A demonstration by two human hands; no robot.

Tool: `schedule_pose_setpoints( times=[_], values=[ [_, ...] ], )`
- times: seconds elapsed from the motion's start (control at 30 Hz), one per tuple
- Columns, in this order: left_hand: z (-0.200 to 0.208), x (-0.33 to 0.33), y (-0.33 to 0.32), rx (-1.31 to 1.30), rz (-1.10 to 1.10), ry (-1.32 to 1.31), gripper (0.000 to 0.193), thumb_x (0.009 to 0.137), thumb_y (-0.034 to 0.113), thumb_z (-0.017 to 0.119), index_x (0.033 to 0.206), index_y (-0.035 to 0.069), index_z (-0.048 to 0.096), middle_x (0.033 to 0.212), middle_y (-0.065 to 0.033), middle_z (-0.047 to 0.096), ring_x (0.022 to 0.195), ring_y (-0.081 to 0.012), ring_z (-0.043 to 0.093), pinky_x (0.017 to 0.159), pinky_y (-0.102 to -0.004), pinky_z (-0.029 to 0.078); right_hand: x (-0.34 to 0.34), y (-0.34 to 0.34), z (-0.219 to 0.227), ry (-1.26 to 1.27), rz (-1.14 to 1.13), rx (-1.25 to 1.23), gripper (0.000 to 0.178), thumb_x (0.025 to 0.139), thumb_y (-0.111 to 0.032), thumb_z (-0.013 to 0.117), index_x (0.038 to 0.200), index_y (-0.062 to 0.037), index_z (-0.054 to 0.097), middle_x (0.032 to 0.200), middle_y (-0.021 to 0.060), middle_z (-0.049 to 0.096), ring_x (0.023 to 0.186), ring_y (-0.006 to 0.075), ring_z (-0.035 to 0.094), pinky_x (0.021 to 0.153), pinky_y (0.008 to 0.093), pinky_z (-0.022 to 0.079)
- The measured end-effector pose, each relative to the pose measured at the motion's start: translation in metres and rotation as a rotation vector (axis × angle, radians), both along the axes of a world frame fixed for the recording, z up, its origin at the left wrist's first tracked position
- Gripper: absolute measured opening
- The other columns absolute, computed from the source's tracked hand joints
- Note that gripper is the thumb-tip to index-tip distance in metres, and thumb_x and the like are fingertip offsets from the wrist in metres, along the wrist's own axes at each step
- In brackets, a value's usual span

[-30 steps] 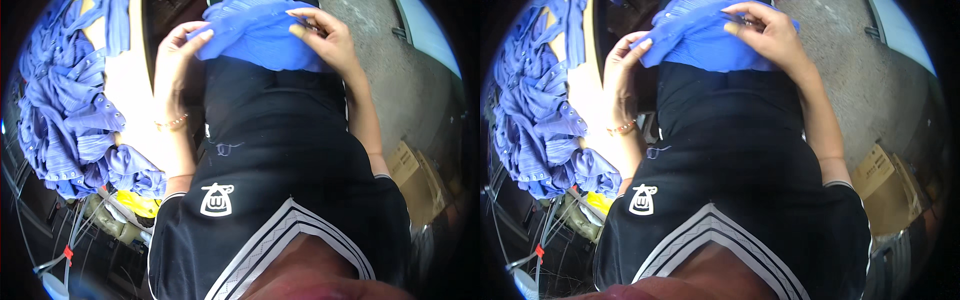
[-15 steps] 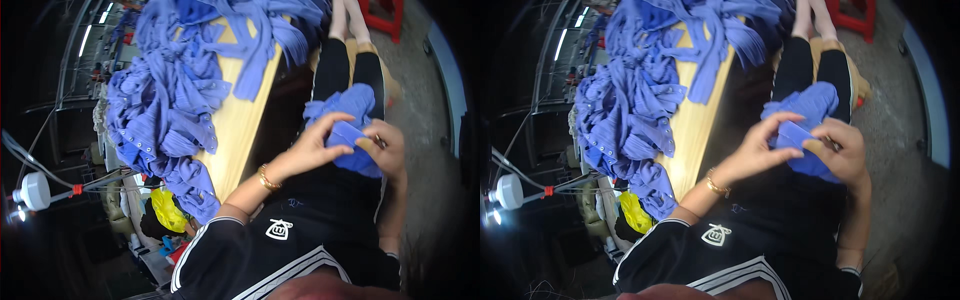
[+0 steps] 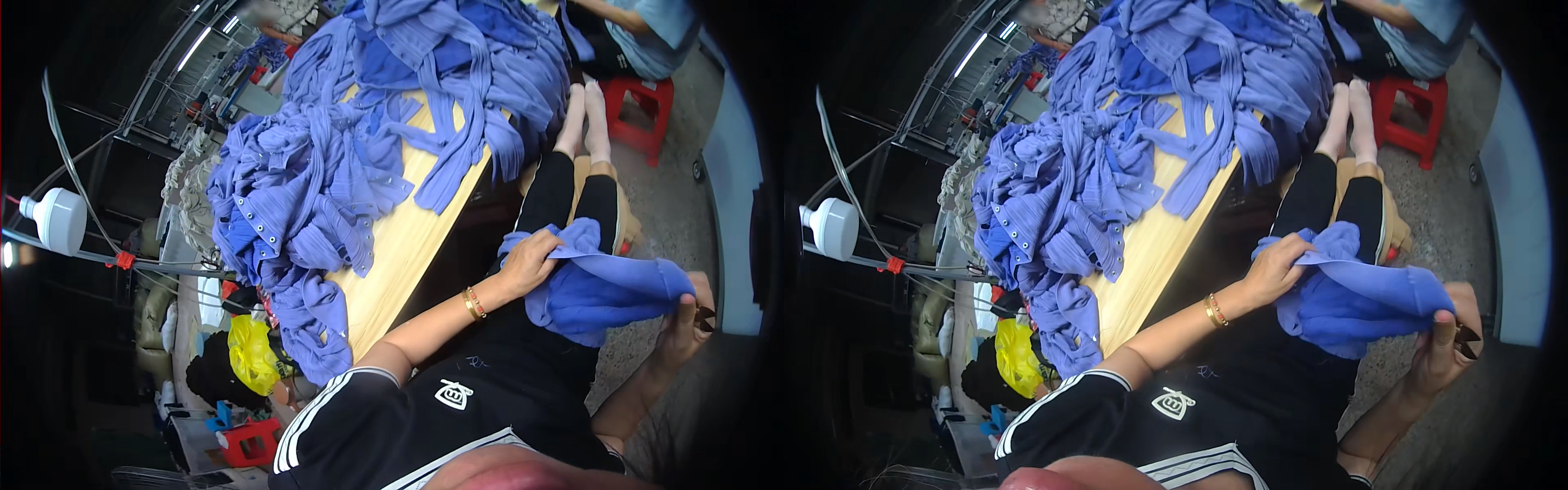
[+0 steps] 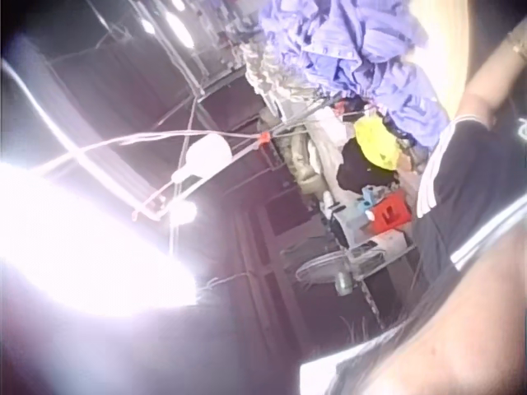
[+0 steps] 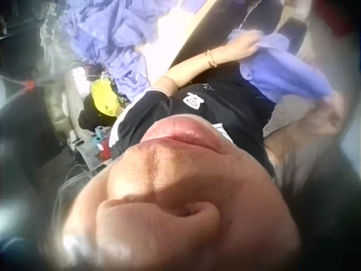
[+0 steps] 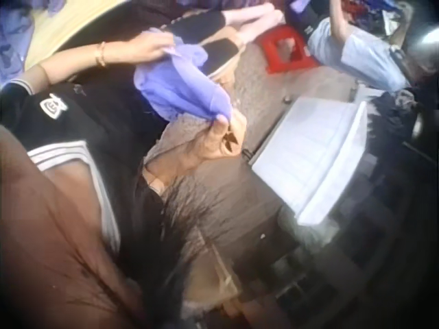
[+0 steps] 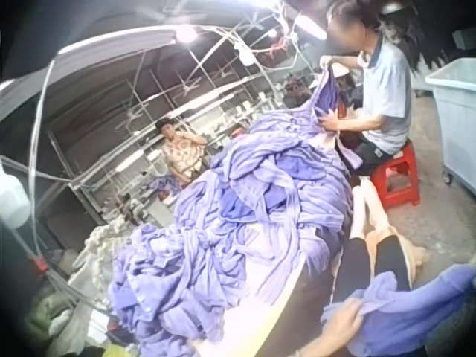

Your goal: Trim loose threads from finished blue garments using a thread cutter.

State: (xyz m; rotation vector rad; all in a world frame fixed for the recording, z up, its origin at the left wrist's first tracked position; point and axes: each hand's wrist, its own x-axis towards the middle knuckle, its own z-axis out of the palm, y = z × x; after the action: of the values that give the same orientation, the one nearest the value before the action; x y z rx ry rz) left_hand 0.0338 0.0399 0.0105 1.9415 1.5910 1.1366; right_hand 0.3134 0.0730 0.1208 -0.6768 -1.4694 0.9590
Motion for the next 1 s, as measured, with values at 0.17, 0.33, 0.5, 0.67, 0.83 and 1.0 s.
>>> schedule_pose_setpoints(
  times=[0.17, 0.33, 0.5, 0.67, 0.83, 1.0],
  values=[
    [0.051, -0.010, 0.013, -0.019, 0.032, -0.291, 0.024, 0.096, -0.005, 0.049, 0.116, 0.000, 0.062, 0.097, -0.0137, 0.070, 0.093, -0.0175, 0.069, 0.082, -0.0309, 0.053, 0.002, 0.015, -0.029, 0.114, 0.006, -0.302, 0.019, 0.099, -0.018, 0.070, 0.110, -0.0035, 0.064, 0.088, -0.0017, 0.055, 0.068, 0.0022, 0.044, 0.061, 0.0181, 0.033],
    [0.174, 0.004, 0.011, 0.243, -0.208, -0.351, 0.023, 0.101, 0.002, 0.051, 0.122, -0.001, 0.061, 0.108, -0.0072, 0.070, 0.095, -0.0164, 0.069, 0.086, -0.0285, 0.054, -0.059, 0.010, -0.006, 0.194, 0.325, -0.383, 0.063, 0.086, -0.028, 0.085, 0.132, 0.0037, 0.055, 0.105, -0.0004, 0.058, 0.092, 0.0050, 0.053, 0.086, 0.0220, 0.042],
    [0.230, 0.015, -0.004, 0.040, -0.726, -0.813, 0.038, 0.103, 0.007, 0.054, 0.140, 0.001, 0.051, 0.127, -0.0077, 0.062, 0.116, -0.0136, 0.060, 0.102, -0.0287, 0.046, -0.068, 0.006, 0.003, 0.251, 0.479, -0.226, 0.073, 0.076, -0.023, 0.091, 0.134, 0.0039, 0.056, 0.118, 0.0092, 0.068, 0.101, 0.0171, 0.067, 0.090, 0.0293, 0.053],
    [0.177, 0.004, 0.004, 0.087, -0.503, -0.485, 0.107, 0.078, 0.023, 0.088, 0.160, 0.011, 0.021, 0.143, -0.0097, 0.046, 0.128, -0.0213, 0.050, 0.107, -0.0392, 0.042, -0.034, 0.001, -0.002, 0.474, 0.289, -0.282, 0.051, 0.093, -0.027, 0.070, 0.132, 0.0032, 0.057, 0.119, 0.0145, 0.067, 0.101, 0.0223, 0.069, 0.090, 0.0355, 0.056],
    [0.120, 0.036, -0.001, 0.230, -0.724, -0.032, 0.079, 0.078, 0.030, 0.086, 0.143, 0.003, 0.049, 0.119, -0.0196, 0.061, 0.106, -0.0321, 0.062, 0.092, -0.0408, 0.052, -0.046, -0.019, 0.008, 0.640, 0.286, -0.471, 0.053, 0.097, -0.032, 0.064, 0.135, 0.0043, 0.054, 0.120, 0.0156, 0.067, 0.105, 0.0246, 0.068, 0.096, 0.0386, 0.055],
    [0.142, 0.031, -0.006, -0.244, -0.808, -0.315, 0.058, 0.083, 0.016, 0.082, 0.132, 0.002, 0.057, 0.118, -0.0131, 0.066, 0.109, -0.0246, 0.064, 0.094, -0.0398, 0.053, -0.039, 0.004, 0.048, 0.131, 0.437, -0.177, 0.053, 0.094, -0.032, 0.076, 0.128, 0.0057, 0.061, 0.117, 0.0099, 0.069, 0.109, 0.0169, 0.063, 0.099, 0.0325, 0.047]
  ],
)
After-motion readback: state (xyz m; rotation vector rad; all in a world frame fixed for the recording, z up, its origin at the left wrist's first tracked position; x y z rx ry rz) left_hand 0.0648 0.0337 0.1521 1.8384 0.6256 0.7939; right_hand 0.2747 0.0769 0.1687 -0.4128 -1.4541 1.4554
